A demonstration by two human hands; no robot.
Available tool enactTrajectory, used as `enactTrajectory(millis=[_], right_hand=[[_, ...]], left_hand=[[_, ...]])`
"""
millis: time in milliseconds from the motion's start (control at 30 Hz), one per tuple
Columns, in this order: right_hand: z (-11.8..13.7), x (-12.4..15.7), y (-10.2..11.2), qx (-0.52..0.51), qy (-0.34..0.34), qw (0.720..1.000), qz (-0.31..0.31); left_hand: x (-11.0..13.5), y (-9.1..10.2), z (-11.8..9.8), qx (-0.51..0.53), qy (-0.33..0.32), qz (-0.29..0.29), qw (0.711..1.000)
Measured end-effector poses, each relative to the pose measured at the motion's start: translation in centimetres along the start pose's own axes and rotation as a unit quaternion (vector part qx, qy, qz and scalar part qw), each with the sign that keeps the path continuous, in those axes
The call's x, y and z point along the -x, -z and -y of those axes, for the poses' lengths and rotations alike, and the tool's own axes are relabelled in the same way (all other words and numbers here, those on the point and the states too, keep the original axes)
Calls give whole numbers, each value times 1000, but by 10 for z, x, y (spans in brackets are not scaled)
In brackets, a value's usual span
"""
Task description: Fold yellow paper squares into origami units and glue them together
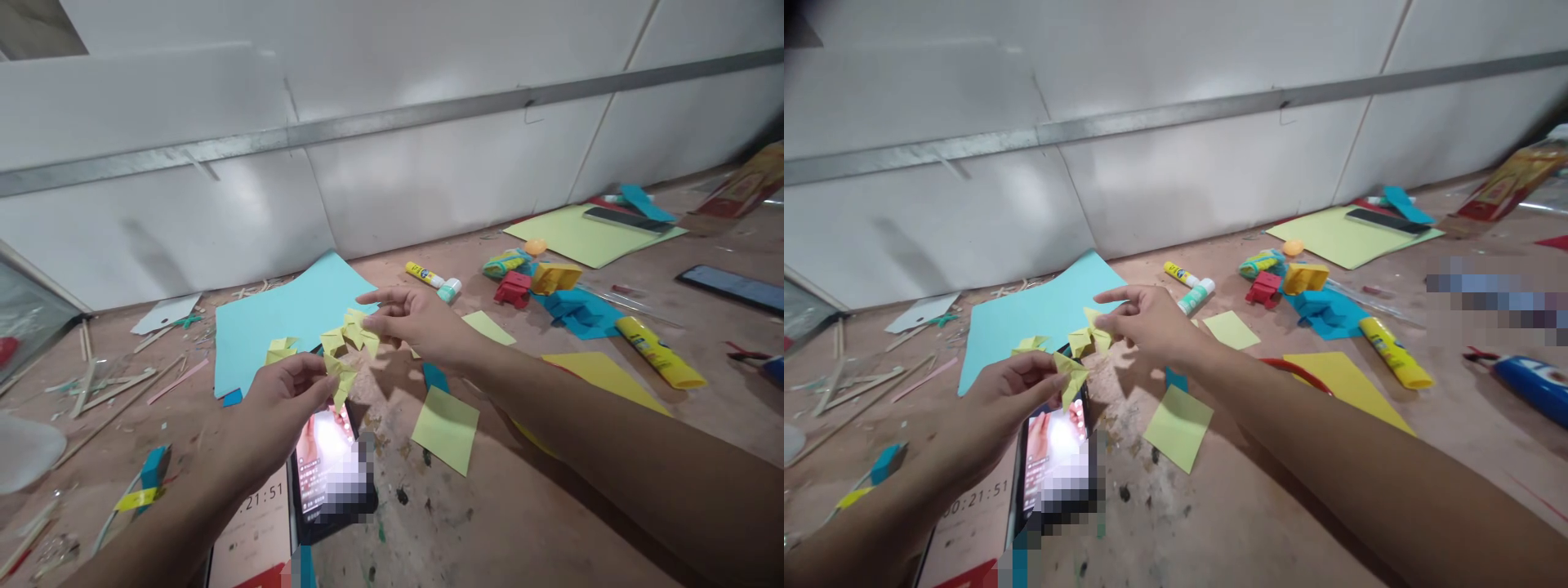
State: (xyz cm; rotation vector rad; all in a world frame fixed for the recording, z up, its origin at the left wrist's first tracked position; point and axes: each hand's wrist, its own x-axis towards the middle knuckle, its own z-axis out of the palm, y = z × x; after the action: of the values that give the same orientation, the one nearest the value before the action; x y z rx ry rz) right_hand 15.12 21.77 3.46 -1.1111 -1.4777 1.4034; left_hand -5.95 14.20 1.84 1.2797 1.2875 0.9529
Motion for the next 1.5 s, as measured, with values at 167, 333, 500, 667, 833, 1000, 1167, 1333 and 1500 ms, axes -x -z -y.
enactTrajectory(millis=[167, 333, 500, 667, 833, 1000, 1167, 1333, 1500], right_hand=[[6, 9, -11, -88, -34, 995, 34], [1, 14, -20, -143, -72, 986, 55], [-3, 14, -27, -176, -63, 981, 44], [1, 20, -31, -168, -40, 985, 17], [-2, 24, -37, -124, 35, 992, -11], [-11, 25, -39, -85, 126, 988, -22], [-11, 29, -39, -53, 152, 987, -22], [-6, 31, -43, -88, 96, 991, 8], [-10, 30, -47, -65, 2, 997, 35]], left_hand=[[2, 2, 1, -31, -5, 3, 999], [6, -1, -4, -58, -13, 15, 998], [11, -5, -10, -53, -17, 28, 998], [11, -7, -11, -27, -14, 28, 999], [9, -6, -9, 1, -2, 23, 1000], [10, -6, -4, 53, 8, 30, 998], [9, -9, -1, 106, 8, 17, 994], [8, -9, 4, 125, -9, -40, 991], [7, -12, 2, 181, -33, -95, 978]])
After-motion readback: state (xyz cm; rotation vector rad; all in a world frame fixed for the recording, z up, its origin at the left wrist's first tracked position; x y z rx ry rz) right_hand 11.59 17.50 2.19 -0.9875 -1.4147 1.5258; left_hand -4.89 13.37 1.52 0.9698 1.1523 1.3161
